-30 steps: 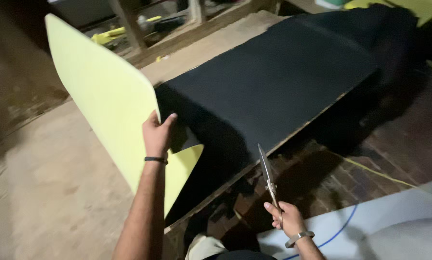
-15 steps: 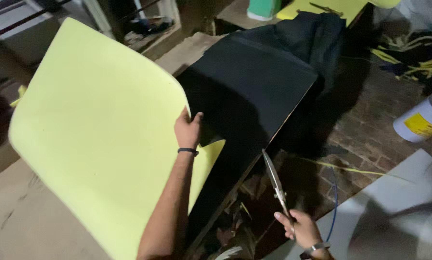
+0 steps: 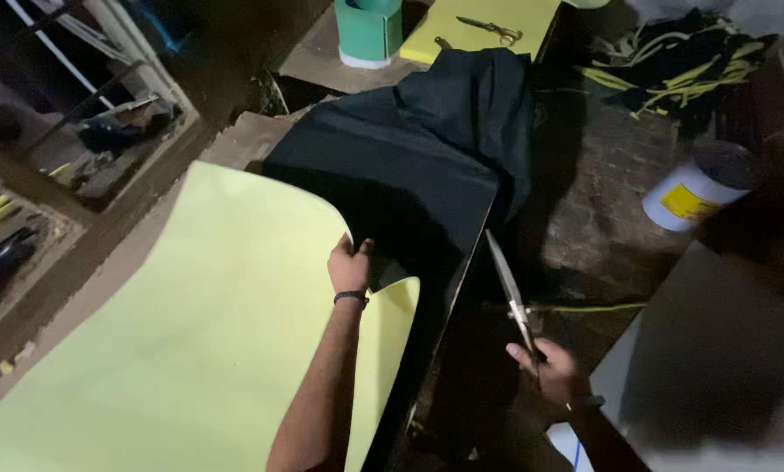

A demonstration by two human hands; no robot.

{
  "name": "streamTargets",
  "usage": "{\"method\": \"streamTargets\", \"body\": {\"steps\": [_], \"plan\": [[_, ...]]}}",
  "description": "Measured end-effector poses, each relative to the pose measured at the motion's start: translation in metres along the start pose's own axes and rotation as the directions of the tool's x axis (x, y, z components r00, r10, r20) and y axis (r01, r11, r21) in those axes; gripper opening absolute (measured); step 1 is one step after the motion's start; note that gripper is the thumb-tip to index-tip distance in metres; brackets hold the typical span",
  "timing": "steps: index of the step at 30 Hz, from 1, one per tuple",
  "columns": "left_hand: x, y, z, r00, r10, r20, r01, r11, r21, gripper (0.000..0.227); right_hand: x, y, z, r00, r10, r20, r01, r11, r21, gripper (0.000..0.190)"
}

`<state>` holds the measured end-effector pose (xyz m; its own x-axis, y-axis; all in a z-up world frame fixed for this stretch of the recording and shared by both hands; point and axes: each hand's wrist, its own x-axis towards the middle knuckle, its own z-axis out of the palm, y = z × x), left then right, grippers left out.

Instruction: The person cuts a large piece of black fabric using shears, then measures and cuts a yellow foam sheet using a tape measure, ruler, and utility knife. The person stacks the cut foam pieces and places them on a wooden frame.

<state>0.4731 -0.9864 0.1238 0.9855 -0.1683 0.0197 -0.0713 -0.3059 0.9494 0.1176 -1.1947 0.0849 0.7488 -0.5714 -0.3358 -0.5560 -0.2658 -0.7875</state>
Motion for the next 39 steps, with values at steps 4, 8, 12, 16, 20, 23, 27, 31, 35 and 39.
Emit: {"method": "streamTargets", "body": {"steps": [4, 8, 12, 16, 20, 23, 27, 31, 35, 39], "plan": [[0.04, -0.054, 0.056, 0.993, -0.061, 0.104, 0.05, 0.993, 0.109, 0.065, 0.073, 0.005, -0.03, 0.968, -0.111, -0.224, 0.15, 0.975, 0.166, 0.037], [0.053, -0.112, 0.088, 0.907, -0.195, 0.372, 0.102, 0.962, 0.254, 0.066, 0.2, 0.013, -0.103, 0.981, 0.09, -0.171, -0.127, 0.968, -0.218, 0.054], [0.03, -0.126, 0.099, 0.938, -0.315, 0.143, 0.283, 0.936, 0.208, 0.061, 0.351, 0.004, -0.154, 0.967, -0.093, -0.239, 0.063, 0.99, -0.13, 0.067], [-0.019, -0.105, 0.114, 0.891, -0.452, -0.031, 0.433, 0.83, 0.352, 0.062, 0.49, -0.025, -0.198, 0.955, -0.148, -0.256, 0.078, 0.961, -0.264, 0.073], [-0.05, -0.093, 0.137, 0.929, -0.364, -0.064, 0.289, 0.609, 0.738, 0.075, 0.591, -0.055, -0.212, 0.953, -0.055, -0.298, -0.034, 0.958, -0.284, 0.075], [-0.065, -0.082, 0.157, 0.87, -0.473, -0.14, 0.371, 0.441, 0.817, 0.086, 0.626, -0.062, -0.209, 0.96, -0.055, -0.274, -0.018, 0.967, -0.255, 0.076], [-0.064, -0.068, 0.173, 0.798, -0.569, -0.199, 0.462, 0.364, 0.809, 0.098, 0.648, -0.058, -0.177, 0.939, -0.233, -0.253, 0.203, 0.969, -0.137, 0.084], [-0.054, -0.064, 0.175, 0.748, -0.637, -0.187, 0.487, 0.336, 0.806, 0.115, 0.664, -0.037, -0.137, 0.956, -0.055, -0.287, 0.038, 0.997, -0.062, 0.065], [-0.056, -0.068, 0.168, 0.759, -0.634, -0.148, 0.489, 0.406, 0.772, 0.114, 0.675, -0.015, -0.147, 0.917, -0.24, -0.318, 0.268, 0.962, 0.047, 0.038], [-0.049, -0.046, 0.165, 0.772, -0.623, -0.129, 0.473, 0.427, 0.771, 0.111, 0.638, -0.035, -0.219, 0.845, -0.374, -0.383, 0.453, 0.881, 0.138, 0.029]]}}
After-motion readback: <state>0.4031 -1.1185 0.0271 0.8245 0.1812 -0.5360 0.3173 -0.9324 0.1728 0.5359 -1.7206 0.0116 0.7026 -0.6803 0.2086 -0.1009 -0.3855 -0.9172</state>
